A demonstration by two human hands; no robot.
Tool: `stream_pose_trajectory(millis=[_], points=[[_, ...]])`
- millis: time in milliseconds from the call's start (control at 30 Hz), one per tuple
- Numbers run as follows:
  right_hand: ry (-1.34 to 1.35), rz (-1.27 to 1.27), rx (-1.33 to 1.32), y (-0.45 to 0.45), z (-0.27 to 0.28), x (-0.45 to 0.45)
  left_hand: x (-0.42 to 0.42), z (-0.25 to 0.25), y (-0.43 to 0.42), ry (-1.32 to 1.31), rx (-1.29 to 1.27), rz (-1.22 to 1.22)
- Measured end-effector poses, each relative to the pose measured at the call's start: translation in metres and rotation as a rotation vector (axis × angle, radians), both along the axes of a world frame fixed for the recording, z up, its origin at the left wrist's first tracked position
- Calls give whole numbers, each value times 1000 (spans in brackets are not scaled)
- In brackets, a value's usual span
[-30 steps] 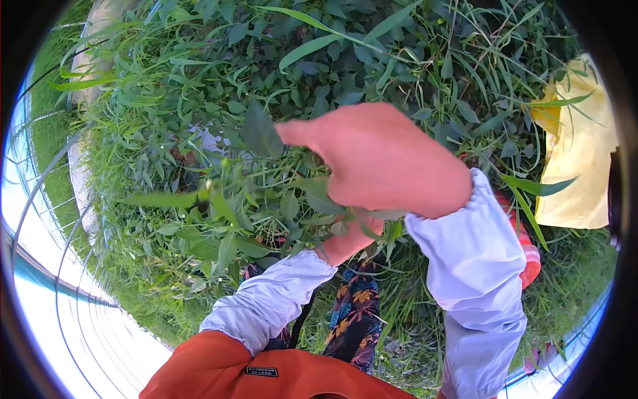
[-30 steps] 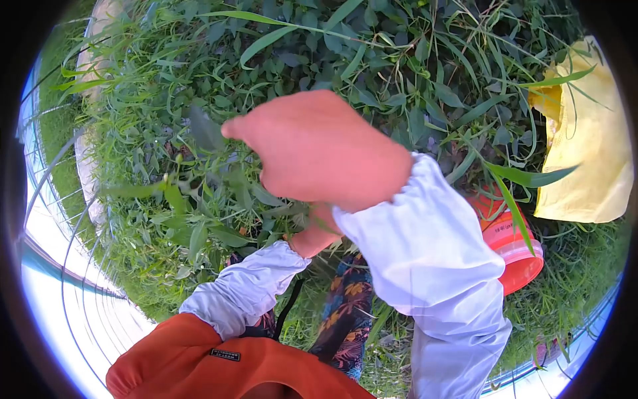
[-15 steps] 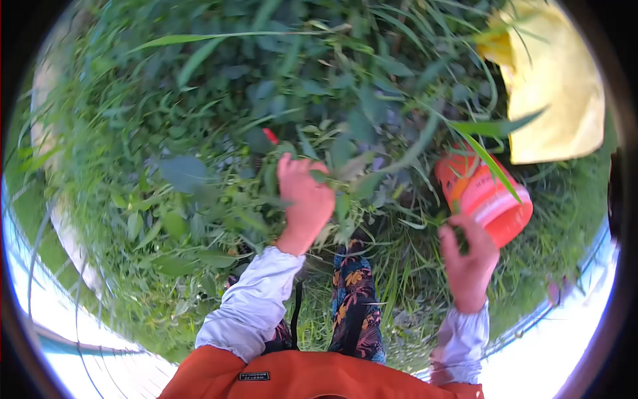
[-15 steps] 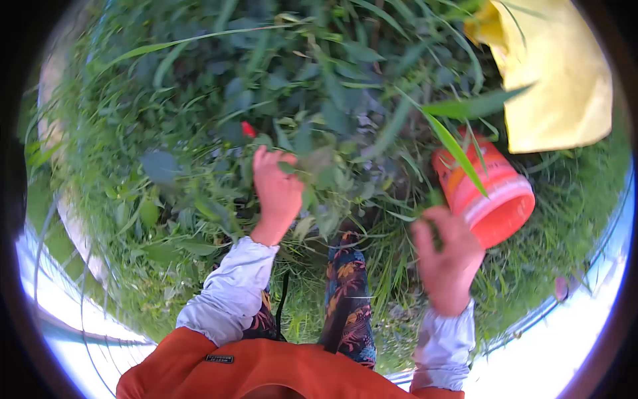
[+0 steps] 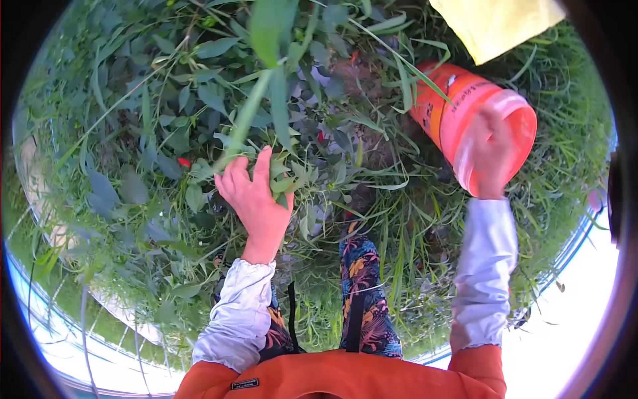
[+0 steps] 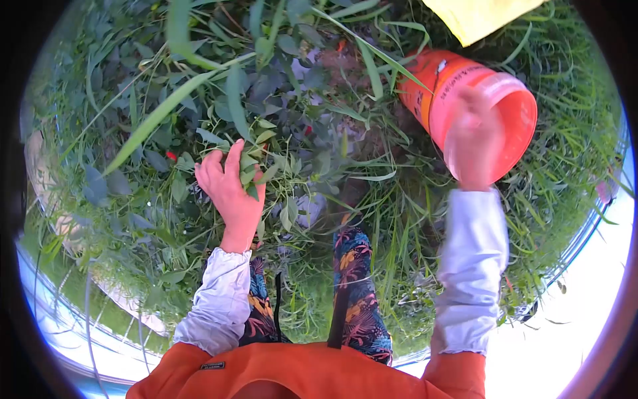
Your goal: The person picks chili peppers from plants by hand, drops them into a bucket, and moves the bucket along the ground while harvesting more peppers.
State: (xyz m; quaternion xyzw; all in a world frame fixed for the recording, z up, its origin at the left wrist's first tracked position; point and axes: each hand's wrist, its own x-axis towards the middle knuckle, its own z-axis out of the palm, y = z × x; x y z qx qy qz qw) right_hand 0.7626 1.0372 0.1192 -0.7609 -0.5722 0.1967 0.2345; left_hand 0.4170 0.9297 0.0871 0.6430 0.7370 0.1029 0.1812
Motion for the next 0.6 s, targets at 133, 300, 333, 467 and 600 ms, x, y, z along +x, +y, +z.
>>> stream_pose_trajectory(millis=[133,300,333,467,600], points=[[840,-27,-504,-43,-125,-96,18,-3,3,-41,-96,-69],[887,-272,-837,-85,-244,-172,16,-12,6,30,-108,-61],[939,-314,-913,-91,-249,-185,15,-13,7,44,-76,-49],[1536,-340,-595,-92,-174,-215,13,-17,4,5,216,-16],[1471,-97,-613,-122,-151,-225,22,-23,10,-355,82,139]])
